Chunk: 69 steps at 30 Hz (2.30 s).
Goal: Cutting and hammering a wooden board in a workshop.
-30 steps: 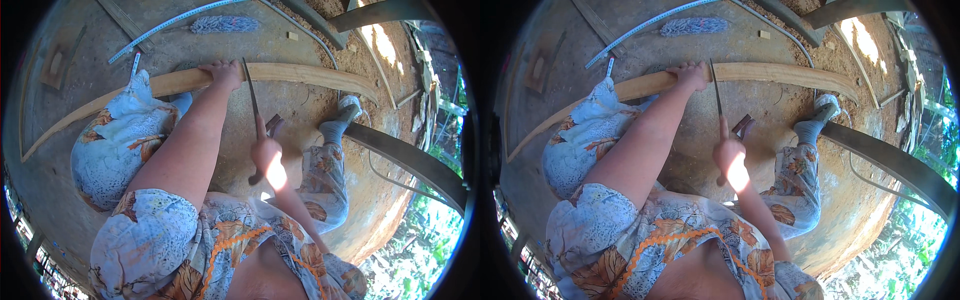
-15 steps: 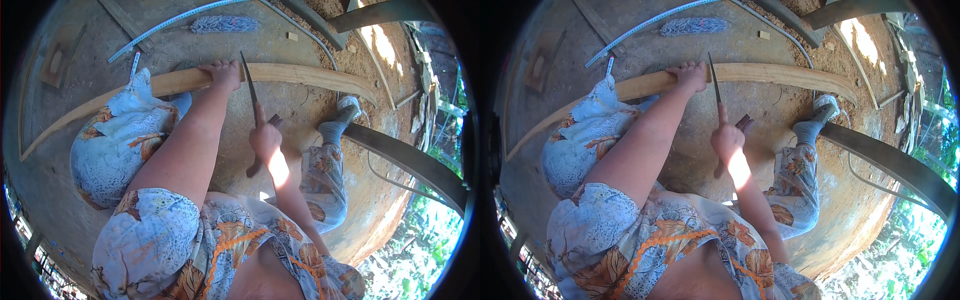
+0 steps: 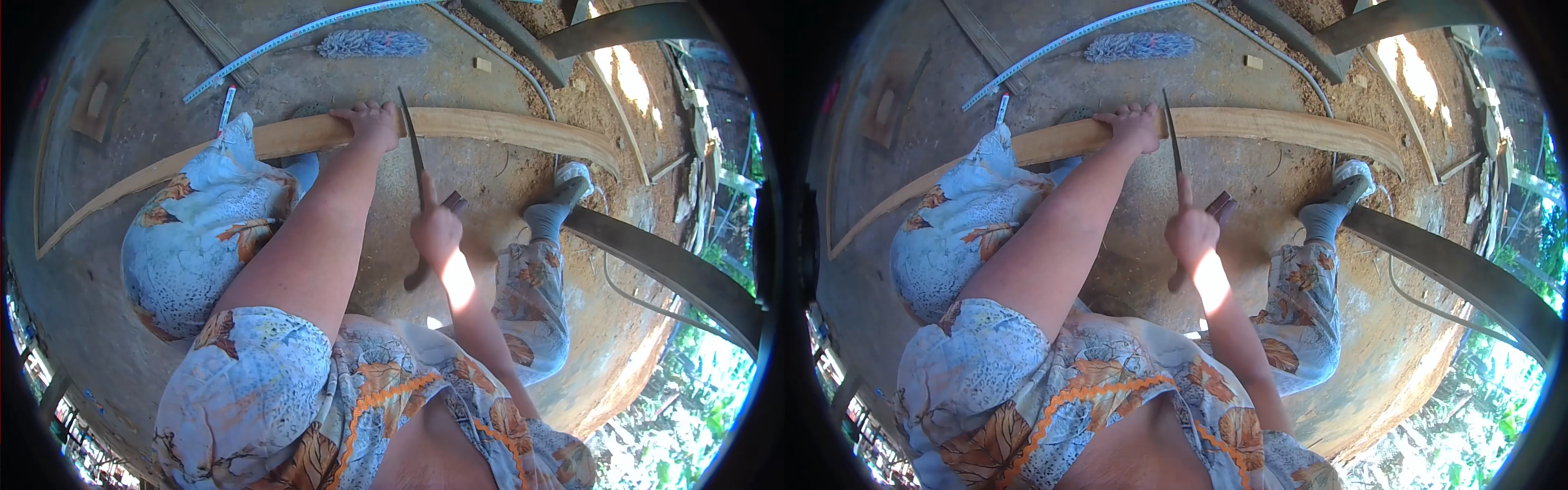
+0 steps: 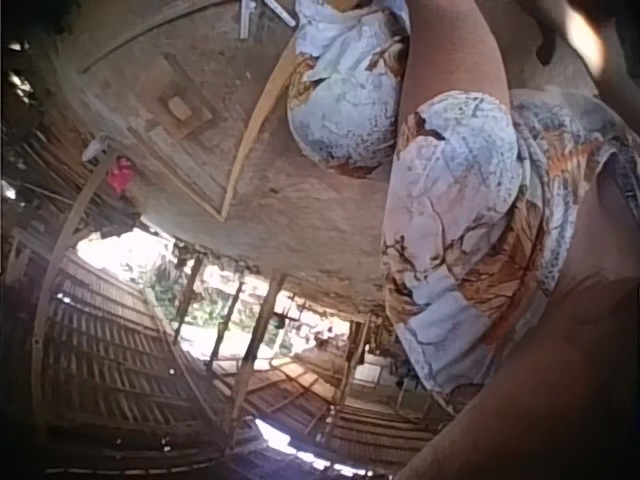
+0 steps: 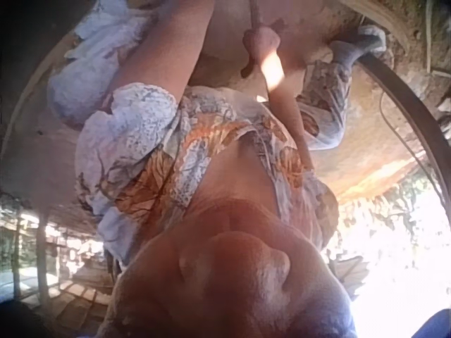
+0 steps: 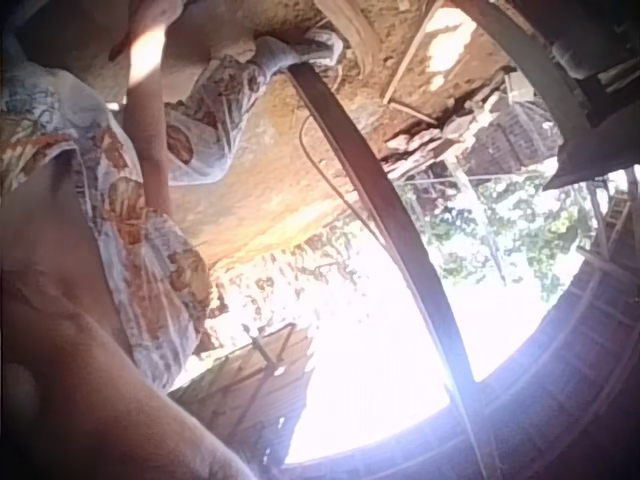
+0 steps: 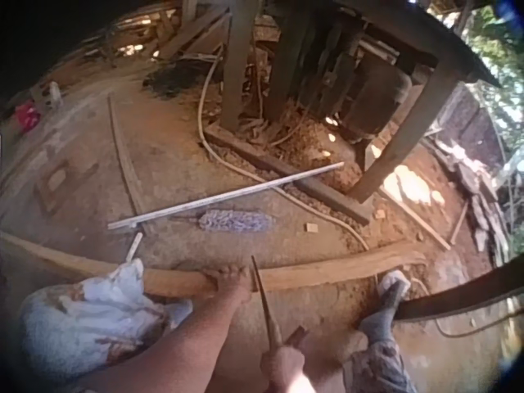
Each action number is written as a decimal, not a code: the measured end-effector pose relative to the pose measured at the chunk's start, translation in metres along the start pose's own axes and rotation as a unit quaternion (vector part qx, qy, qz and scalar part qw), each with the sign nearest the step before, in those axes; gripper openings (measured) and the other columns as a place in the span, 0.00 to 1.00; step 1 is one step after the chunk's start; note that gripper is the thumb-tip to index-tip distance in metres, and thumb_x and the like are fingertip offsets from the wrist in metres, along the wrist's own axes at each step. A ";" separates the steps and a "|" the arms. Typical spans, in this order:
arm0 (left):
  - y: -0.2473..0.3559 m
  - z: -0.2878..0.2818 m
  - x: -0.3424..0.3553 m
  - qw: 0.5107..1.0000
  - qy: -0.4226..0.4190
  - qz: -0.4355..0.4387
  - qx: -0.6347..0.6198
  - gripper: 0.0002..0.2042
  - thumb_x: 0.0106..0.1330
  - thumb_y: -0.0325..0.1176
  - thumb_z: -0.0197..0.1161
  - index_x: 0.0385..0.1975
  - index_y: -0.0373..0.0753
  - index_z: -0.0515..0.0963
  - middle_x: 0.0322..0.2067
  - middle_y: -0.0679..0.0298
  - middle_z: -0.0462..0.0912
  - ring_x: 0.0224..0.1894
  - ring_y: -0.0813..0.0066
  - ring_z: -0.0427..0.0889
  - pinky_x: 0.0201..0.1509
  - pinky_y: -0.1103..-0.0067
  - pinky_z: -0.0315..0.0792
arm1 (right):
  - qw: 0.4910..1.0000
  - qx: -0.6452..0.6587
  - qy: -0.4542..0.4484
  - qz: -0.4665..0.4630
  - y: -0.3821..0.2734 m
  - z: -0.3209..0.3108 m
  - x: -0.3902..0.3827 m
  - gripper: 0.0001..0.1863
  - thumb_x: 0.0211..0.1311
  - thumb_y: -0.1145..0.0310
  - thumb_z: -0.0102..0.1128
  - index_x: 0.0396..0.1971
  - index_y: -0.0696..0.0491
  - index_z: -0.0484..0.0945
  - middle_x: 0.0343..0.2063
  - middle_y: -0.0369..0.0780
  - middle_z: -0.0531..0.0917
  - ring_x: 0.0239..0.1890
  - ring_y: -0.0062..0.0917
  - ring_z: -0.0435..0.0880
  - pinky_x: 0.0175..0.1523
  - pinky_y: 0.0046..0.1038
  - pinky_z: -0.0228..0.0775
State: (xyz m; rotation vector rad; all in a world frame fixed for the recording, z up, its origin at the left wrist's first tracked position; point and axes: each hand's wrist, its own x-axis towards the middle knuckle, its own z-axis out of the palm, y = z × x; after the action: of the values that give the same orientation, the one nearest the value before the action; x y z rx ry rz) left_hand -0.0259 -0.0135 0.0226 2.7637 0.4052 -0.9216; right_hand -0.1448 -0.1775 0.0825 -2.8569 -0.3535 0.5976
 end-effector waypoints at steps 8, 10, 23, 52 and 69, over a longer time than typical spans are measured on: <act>0.001 -0.007 -0.004 1.000 0.004 0.015 0.011 0.28 0.55 0.35 0.58 0.58 0.46 0.60 0.57 0.54 0.64 0.62 0.51 0.59 0.55 0.31 0.43 | 0.999 -0.038 -0.015 0.000 0.007 -0.003 -0.049 0.44 0.44 0.74 0.53 0.66 0.52 0.48 0.11 0.43 0.76 0.13 0.35 0.77 0.21 0.33 0.70; 0.001 -0.006 -0.003 1.000 0.006 0.007 0.013 0.28 0.54 0.35 0.58 0.58 0.46 0.60 0.58 0.54 0.63 0.62 0.51 0.59 0.55 0.31 0.43 | 0.998 -0.039 -0.041 0.007 -0.001 0.001 0.000 0.43 0.46 0.73 0.51 0.66 0.51 0.48 0.17 0.44 0.79 0.20 0.37 0.81 0.29 0.35 0.73; -0.037 -0.020 0.051 0.969 -0.152 0.159 -0.116 0.48 0.35 0.43 0.76 0.59 0.33 0.60 0.52 0.47 0.72 0.54 0.55 0.73 0.57 0.73 0.66 | 0.942 0.309 0.125 0.034 0.070 -0.075 -0.086 0.36 0.49 0.79 0.46 0.64 0.49 0.57 0.34 0.48 0.82 0.26 0.29 0.81 0.34 0.28 0.72; -0.011 -0.035 -0.023 0.987 0.089 0.124 -0.051 0.16 0.47 0.35 0.66 0.38 0.45 0.79 0.42 0.58 0.80 0.48 0.60 0.78 0.52 0.69 0.71 | 0.980 0.143 0.125 -0.051 0.020 -0.053 -0.081 0.34 0.48 0.77 0.49 0.61 0.46 0.62 0.15 0.49 0.75 0.18 0.40 0.77 0.28 0.36 0.70; -0.011 -0.033 -0.020 0.988 0.081 0.120 -0.058 0.18 0.47 0.36 0.67 0.41 0.47 0.78 0.44 0.59 0.80 0.49 0.61 0.78 0.53 0.70 0.71 | 0.978 0.065 0.153 -0.123 0.017 -0.063 -0.087 0.39 0.39 0.77 0.53 0.61 0.56 0.61 0.13 0.42 0.75 0.15 0.32 0.76 0.24 0.31 0.70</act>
State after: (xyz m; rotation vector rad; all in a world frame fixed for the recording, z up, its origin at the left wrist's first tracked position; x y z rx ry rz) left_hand -0.0268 0.0022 0.0598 2.7122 0.1390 -0.5997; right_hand -0.1928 -0.2263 0.1664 -2.6640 -0.5793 0.1251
